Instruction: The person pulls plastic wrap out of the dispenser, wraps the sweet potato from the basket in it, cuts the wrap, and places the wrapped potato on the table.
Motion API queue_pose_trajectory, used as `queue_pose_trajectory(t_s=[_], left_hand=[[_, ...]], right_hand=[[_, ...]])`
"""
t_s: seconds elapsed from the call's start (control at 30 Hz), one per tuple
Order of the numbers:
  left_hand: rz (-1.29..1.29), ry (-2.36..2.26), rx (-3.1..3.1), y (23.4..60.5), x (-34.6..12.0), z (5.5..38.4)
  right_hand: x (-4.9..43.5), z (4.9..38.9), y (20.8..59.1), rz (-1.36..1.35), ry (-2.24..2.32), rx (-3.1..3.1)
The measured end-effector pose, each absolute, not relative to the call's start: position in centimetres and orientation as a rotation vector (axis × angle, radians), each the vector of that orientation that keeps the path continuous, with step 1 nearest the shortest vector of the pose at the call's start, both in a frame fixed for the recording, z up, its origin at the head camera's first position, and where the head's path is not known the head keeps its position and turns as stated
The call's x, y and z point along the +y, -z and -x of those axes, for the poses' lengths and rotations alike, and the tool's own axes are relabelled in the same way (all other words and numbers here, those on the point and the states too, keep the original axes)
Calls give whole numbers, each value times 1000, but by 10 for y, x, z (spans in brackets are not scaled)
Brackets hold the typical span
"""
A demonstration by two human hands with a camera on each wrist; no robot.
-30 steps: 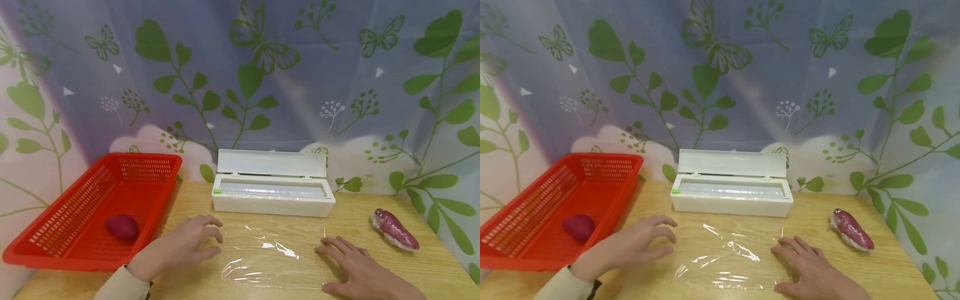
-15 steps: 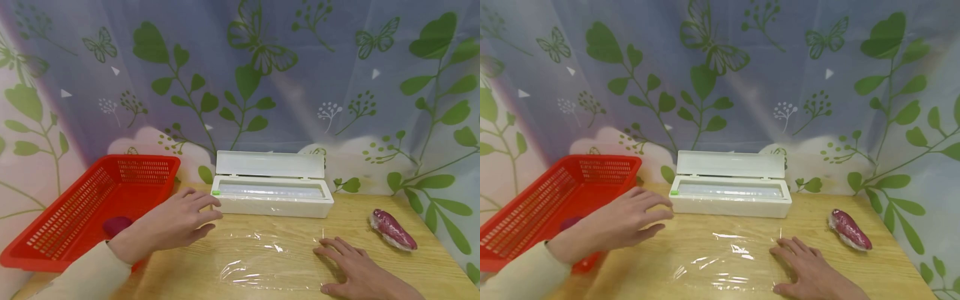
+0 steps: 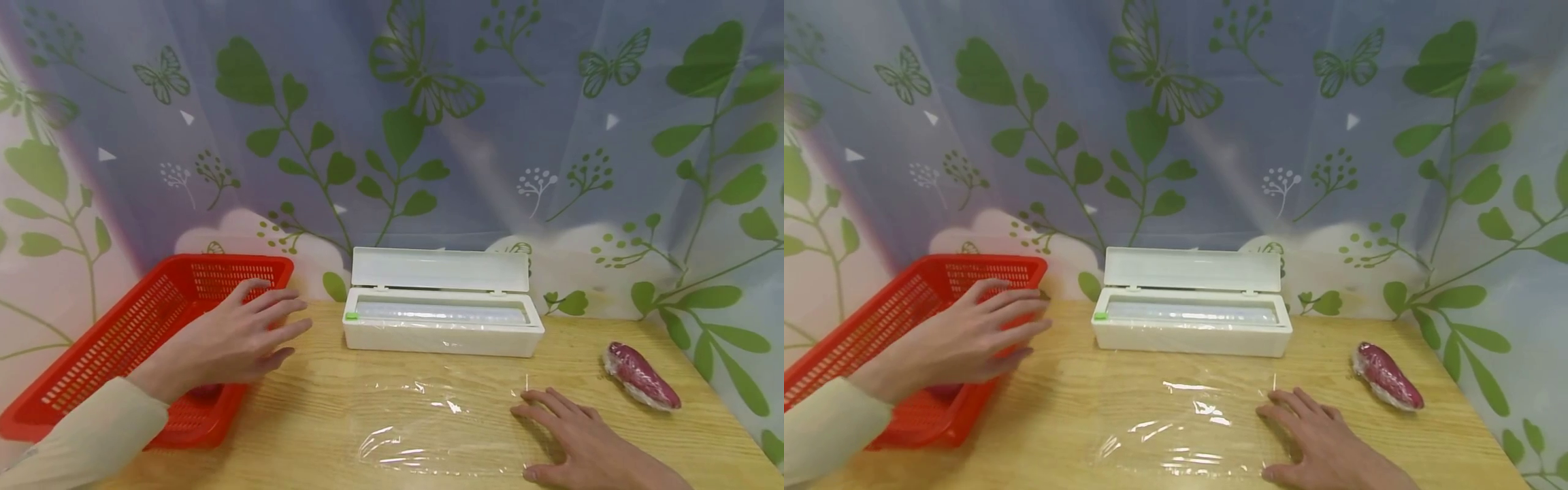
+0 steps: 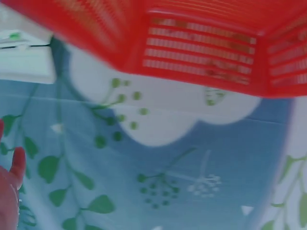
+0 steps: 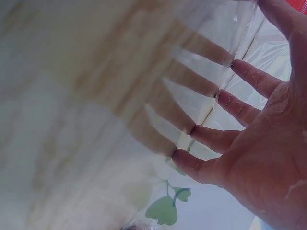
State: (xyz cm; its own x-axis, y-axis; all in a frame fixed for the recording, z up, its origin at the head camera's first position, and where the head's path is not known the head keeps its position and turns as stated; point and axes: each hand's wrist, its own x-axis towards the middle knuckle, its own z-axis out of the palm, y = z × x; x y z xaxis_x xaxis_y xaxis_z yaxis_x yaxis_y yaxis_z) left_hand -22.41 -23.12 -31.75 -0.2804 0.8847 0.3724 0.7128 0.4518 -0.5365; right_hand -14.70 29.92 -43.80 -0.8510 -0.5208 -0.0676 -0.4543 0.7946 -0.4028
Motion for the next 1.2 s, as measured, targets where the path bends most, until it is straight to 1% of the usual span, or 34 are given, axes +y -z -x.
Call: queue_pose_trajectory(t_s=[0.53,0.67,0.9,1.2], left_hand=[[1229,-384,-2137,337,-306,244],[1202,-376,-2160,339,-321,242],[1199,-448,-2267,349,-334,234],[1206,-636,-2388,360,-345,226]], right_hand=[[299,147,438,778,570,2803],[300,147,438,787,567,2813],[299,144,436,721,568,2826],[300,144,439,789,551,2851]])
